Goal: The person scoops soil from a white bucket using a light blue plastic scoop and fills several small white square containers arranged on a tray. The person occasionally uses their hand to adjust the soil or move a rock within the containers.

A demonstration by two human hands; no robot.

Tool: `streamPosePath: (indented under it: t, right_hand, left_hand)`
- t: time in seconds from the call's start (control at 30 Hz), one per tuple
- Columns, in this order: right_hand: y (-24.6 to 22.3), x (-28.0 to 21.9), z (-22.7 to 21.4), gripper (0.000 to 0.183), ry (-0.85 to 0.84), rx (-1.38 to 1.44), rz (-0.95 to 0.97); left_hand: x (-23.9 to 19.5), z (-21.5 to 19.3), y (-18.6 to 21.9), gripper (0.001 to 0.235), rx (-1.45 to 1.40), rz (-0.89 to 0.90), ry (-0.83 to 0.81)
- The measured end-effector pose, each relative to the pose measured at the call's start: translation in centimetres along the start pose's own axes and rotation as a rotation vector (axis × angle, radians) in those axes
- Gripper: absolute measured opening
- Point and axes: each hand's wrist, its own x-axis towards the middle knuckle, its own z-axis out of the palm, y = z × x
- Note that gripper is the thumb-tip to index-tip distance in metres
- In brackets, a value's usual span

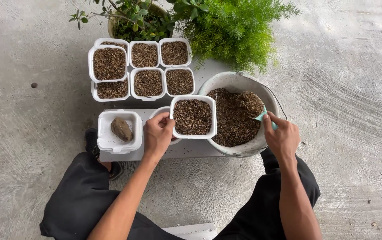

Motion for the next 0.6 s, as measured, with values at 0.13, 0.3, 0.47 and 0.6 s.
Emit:
streamPosePath:
  t: [0.13,0.3,0.47,0.6]
  right_hand:
    - [-0.2,-0.3,-0.1,0.028,0.042,-0.020,-0.010]
    - [0.2,0.0,0.1,0.031,-0.019,-0.050,0.010]
    - [-0.2,0.3,-1.0,0.030,-0.014,-0.018,-0.027]
    - [-2.6,-1.4,-1.3,0.032,-0.055,0.034,-0.045]
  left_hand:
    - [-0.3,0.1,0.3,0.037,0.033,0.005,-0.014]
    - [-0.4,0.4,0.6,0.041,0.022,-0.007,-0.019]
    - [0.2,0.7,-0.7,0.039,0.012,0.029,-0.047]
    - [0.3,1.4,-1.6,0.039,0.014,0.031,-0.052]
